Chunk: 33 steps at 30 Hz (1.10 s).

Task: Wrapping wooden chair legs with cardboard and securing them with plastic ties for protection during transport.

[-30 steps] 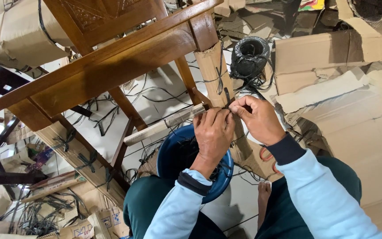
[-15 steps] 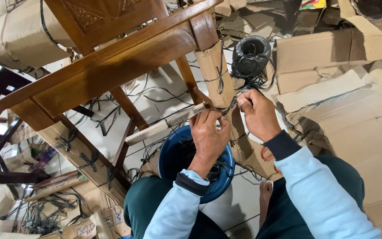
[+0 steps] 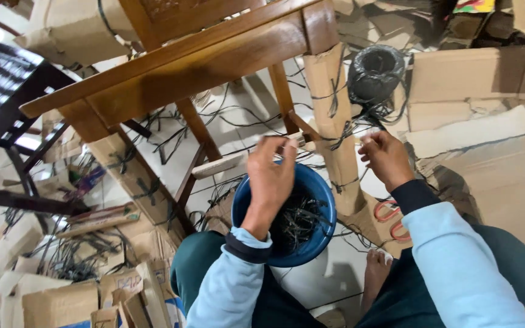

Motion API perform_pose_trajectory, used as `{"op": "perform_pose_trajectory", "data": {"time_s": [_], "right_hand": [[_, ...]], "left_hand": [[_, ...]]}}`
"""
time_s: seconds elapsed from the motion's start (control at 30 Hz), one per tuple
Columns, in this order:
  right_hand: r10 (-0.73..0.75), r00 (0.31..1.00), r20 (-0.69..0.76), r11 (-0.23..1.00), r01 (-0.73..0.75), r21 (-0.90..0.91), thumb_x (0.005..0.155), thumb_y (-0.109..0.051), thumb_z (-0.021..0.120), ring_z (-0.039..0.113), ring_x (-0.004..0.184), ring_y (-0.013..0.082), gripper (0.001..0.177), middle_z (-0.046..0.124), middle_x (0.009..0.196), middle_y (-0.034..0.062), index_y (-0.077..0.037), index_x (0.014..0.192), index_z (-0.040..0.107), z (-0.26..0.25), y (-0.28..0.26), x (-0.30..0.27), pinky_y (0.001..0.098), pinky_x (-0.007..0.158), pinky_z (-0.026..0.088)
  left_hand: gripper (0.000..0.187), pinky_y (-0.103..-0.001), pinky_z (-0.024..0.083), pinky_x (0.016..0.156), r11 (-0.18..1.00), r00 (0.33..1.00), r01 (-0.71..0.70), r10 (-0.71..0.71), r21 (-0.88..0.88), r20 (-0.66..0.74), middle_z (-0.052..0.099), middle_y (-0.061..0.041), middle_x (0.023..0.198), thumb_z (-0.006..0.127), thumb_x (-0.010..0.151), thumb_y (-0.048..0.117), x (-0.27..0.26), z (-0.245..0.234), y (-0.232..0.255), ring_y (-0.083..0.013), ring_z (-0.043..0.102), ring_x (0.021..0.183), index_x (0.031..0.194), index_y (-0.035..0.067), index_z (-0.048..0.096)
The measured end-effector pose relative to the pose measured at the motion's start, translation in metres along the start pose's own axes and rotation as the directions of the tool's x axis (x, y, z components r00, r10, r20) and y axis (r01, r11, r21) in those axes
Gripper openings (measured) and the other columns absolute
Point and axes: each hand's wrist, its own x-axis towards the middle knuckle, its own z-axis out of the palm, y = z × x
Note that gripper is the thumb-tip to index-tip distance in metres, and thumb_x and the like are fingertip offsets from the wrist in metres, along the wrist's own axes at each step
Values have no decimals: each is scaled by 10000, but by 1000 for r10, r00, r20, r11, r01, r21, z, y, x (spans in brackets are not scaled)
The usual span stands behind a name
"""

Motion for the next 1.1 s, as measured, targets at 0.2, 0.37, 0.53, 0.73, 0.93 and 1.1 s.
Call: {"op": "perform_pose_trajectory", "data": {"time_s": [0.2,0.37,0.53,0.73,0.93,1.1], "right_hand": [[100,982,163,993,-87,-83,996,-149,590,714,760,278,292,711,849,229,70,1168,679,4,144,40,401,680,614],[199,916,348,769,75,-635,929,-175,640,691,1102,486,388,733,1096,319,60,1234,686,8,157,9,544,938,581],[272,856,439,903,-71,-423,892,-98,594,477,1316,651,603,542,1350,517,231,1384,479,32,192,-38,691,1086,404],[499,787,363,760,-599,254,879,-63,763,651,873,382,419,616,978,258,137,1212,605,82,236,-62,556,828,597],[493,804,334,870,-457,-184,839,-445,817,671,1014,360,904,632,1085,269,36,1518,464,95,187,-79,526,848,623],[302,889,343,947,-322,2,958,-202,688,647,1126,511,562,689,1084,394,208,1334,610,29,201,-42,363,994,531]], "left_hand": [[185,-324,499,747,982,943,137,-169,-130,-287,689,-22,751,649,1043,200,19,-72,11,-77,583,741,890,123,720],[163,-312,507,801,994,852,99,-107,-42,-512,713,-66,819,651,1062,179,17,-126,21,-136,651,791,956,93,742],[86,-349,472,904,985,779,91,22,147,-626,710,-102,1052,680,1063,136,2,-170,-19,-206,666,972,1125,84,711],[367,-642,392,1083,908,739,309,-43,282,-672,572,-224,1405,765,1029,189,-13,-214,-50,-415,561,1300,1315,50,581],[738,-574,485,1005,813,677,570,-546,-117,-493,477,-327,1398,815,1004,294,-30,-210,-130,-443,563,1246,1523,12,373],[540,-527,516,972,640,614,759,-638,124,-464,674,-261,1187,790,869,290,-30,-213,-114,-443,657,1179,1316,80,573]]}}
